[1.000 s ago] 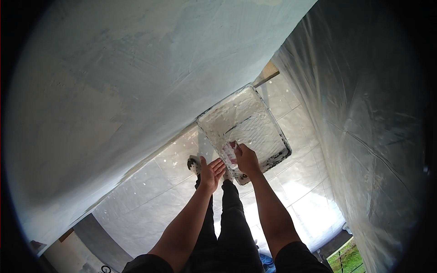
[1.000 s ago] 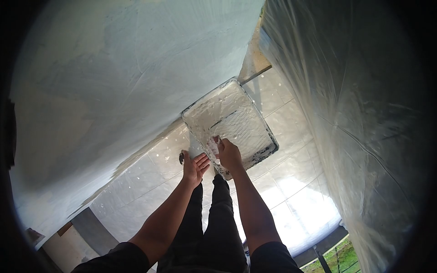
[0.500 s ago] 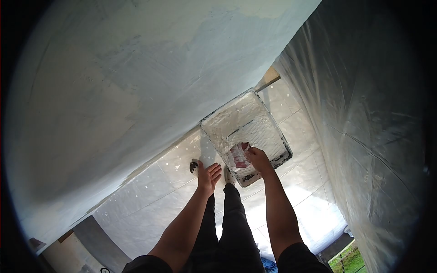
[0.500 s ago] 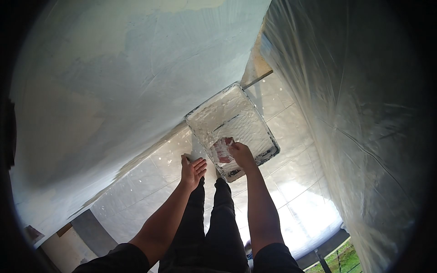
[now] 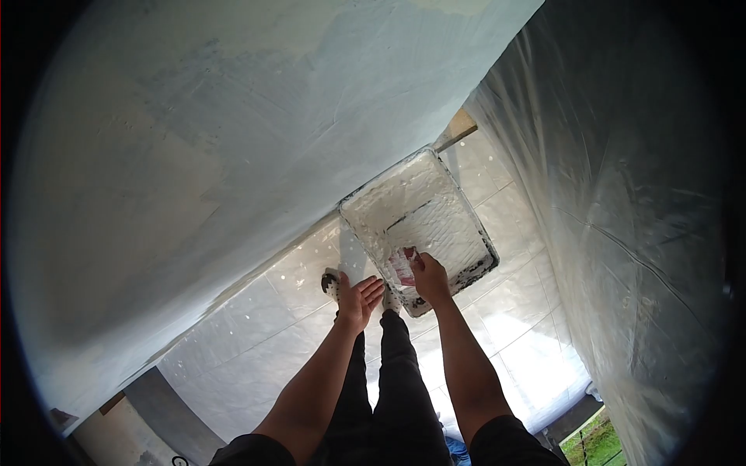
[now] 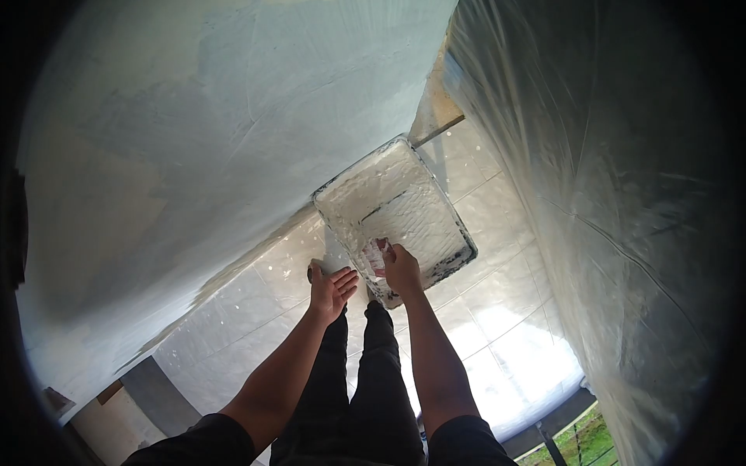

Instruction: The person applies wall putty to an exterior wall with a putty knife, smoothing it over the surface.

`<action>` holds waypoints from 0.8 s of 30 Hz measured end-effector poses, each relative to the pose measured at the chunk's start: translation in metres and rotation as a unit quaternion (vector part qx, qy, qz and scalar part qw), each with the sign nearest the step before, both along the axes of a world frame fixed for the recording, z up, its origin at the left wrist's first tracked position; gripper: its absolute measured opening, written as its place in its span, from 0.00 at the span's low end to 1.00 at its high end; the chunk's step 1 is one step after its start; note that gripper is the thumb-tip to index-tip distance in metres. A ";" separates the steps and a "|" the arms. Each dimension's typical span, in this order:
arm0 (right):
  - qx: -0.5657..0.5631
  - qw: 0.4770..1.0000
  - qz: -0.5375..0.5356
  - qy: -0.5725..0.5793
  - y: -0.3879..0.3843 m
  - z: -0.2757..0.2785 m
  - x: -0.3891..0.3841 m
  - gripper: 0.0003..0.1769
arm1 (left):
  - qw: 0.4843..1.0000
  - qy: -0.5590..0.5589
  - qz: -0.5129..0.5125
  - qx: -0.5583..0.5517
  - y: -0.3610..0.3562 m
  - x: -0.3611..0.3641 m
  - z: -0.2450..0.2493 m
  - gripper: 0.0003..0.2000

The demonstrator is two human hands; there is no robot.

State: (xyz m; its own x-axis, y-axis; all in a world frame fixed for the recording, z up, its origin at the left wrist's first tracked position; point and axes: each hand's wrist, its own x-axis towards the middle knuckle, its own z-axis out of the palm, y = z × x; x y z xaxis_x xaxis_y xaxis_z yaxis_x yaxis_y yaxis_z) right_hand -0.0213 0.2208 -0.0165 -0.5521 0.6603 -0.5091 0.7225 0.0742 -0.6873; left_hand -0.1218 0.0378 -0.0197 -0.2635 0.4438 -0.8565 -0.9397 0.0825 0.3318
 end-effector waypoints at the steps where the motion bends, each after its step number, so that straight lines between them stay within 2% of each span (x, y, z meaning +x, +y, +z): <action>1: 0.000 1.000 -0.003 0.001 0.000 -0.001 0.000 0.14 | 1.000 -0.003 -0.001 0.005 0.001 0.000 0.000 0.60; 5: -0.003 1.000 0.001 0.012 0.002 -0.001 0.000 0.14 | 1.000 -0.009 -0.008 0.012 0.004 0.002 0.003 0.62; 13: -0.031 0.997 0.072 0.011 0.019 -0.008 -0.001 0.15 | 1.000 -0.005 -0.007 0.008 0.004 0.002 0.001 0.62; 20: -0.068 0.995 0.079 -0.006 0.027 -0.022 -0.001 0.17 | 1.000 0.008 -0.011 -0.005 0.004 0.000 0.001 0.60; 24: -0.158 0.987 0.041 -0.001 0.032 -0.031 0.007 0.18 | 1.000 0.016 -0.012 -0.017 0.000 -0.003 -0.001 0.59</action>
